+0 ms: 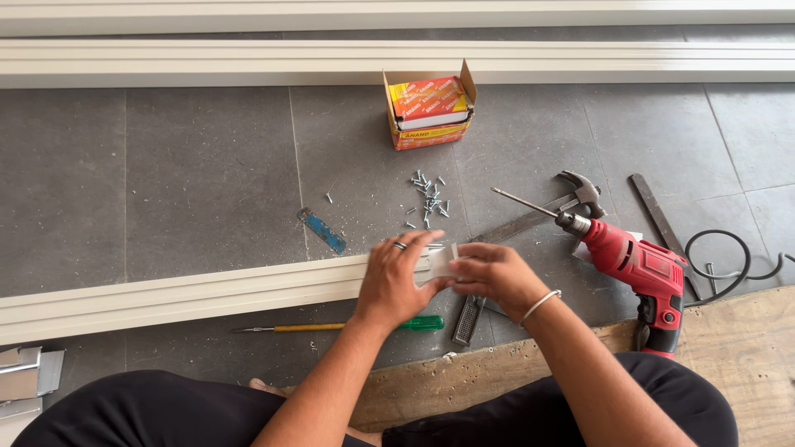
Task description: The person sits on the floor and uses a red corded drill to attach metal brackets to white plastic molding pieces. They handle multiple molding pieces, align brackets, and drive screws to secure them.
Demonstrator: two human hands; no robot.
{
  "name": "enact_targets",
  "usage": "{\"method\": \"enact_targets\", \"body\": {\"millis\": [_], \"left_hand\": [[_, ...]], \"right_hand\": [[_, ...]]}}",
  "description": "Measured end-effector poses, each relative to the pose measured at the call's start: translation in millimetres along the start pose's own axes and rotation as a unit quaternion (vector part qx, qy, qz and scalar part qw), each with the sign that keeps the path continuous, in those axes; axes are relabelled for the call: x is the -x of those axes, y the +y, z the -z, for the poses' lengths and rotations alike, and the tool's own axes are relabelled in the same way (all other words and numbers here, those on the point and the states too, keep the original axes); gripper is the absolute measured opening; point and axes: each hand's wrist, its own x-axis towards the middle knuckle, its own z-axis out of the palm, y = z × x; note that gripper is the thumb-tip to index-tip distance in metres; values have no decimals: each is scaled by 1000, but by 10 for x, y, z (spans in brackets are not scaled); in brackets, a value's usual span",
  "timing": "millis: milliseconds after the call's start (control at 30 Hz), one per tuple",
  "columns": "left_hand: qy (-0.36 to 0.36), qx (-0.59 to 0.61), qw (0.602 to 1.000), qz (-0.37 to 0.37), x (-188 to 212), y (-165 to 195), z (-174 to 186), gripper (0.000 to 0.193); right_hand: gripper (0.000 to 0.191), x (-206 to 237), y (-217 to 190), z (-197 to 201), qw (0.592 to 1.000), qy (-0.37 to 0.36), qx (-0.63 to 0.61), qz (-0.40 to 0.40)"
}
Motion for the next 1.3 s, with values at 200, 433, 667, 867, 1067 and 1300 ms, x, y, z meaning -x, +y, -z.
{"method": "enact_targets", "body": {"millis": [200, 433, 667, 867, 1067, 1300], "left_hand": [[-69, 128, 973, 181, -20, -43, -36, 24], [41, -31, 984, 172, 186, -130, 127, 26], [93, 39, 953, 286, -103, -364, 356, 35], [147, -112, 924, 334, -643, -973, 496, 39], [82, -136, 913, 375, -810, -1163, 361, 14], [155, -83, 944, 278, -676, -960, 334, 17]], "right_hand": [[42, 159, -145, -80, 998, -37, 23, 39], [43, 486, -356, 888, 978, 143, 82, 128], [61, 863, 389, 3187, 842, 479, 247, -23], [82, 721, 880, 3476, 941, 290, -102, -142], [73, 613, 573, 3233, 967, 230, -17, -107], [64, 707, 196, 3015, 977, 211, 0, 1]]}}
